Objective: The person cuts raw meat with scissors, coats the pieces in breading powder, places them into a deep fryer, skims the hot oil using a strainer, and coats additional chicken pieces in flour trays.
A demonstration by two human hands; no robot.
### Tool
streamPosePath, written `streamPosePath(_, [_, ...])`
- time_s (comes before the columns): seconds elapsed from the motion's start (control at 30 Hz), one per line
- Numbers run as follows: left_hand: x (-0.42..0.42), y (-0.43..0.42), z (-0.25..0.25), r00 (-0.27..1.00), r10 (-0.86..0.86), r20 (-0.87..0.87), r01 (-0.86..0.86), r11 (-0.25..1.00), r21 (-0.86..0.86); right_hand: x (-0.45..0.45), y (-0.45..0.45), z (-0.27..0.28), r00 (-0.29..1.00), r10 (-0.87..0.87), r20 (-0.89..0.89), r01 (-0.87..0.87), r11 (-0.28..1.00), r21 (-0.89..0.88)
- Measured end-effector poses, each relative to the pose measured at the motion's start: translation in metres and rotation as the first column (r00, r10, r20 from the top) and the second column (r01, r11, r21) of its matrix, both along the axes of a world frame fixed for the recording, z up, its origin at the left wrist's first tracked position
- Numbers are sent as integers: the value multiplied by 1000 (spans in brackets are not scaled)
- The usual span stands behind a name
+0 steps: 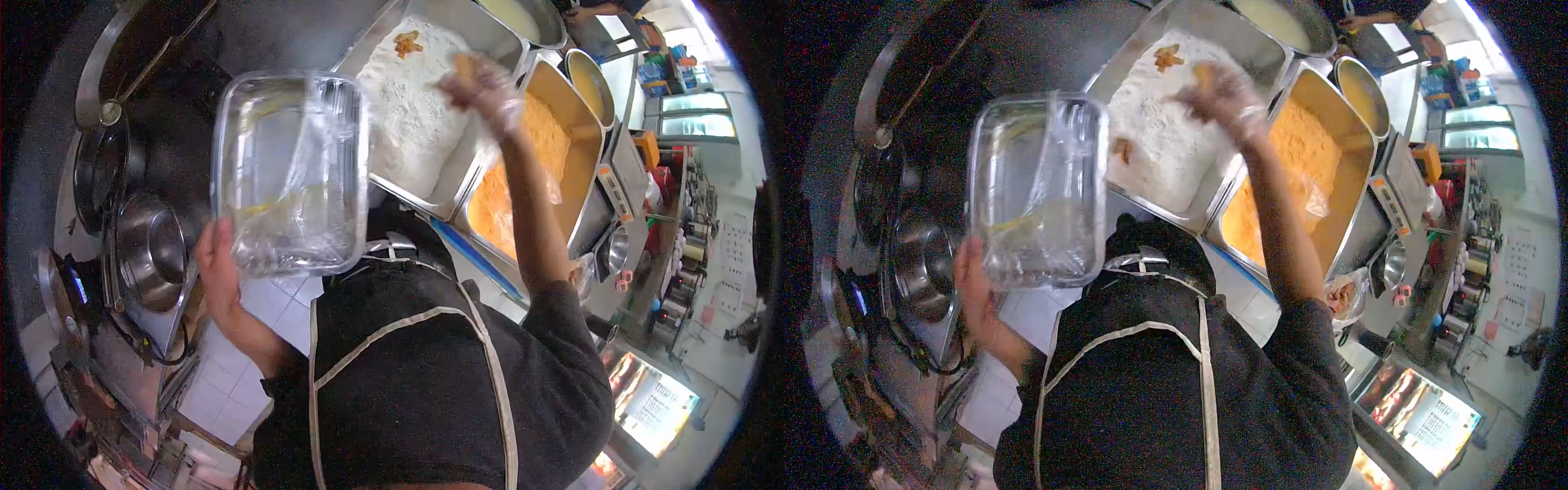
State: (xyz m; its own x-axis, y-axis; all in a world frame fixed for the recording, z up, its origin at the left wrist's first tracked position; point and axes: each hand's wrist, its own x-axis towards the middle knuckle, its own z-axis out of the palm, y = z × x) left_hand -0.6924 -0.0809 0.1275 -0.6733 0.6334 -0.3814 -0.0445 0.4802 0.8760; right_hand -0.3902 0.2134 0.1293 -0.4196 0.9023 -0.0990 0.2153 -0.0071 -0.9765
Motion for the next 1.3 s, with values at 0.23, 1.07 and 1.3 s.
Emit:
streamPosePath(0.23, [-7, 6, 2, 999, 29, -46, -27, 998, 53, 34, -9, -38, 940, -158, 302, 222, 956, -190])
streamPosePath(1.07, [458, 83, -36, 270, -854, 444, 774, 467, 428, 446, -410, -118, -104, -993, 63, 917, -120, -381])
streamPosePath(1.3, [604, 197, -72, 97, -911, -402, 984, 27, 177, 519, -443, -157, -84, -996, -8, 900, -73, -431])
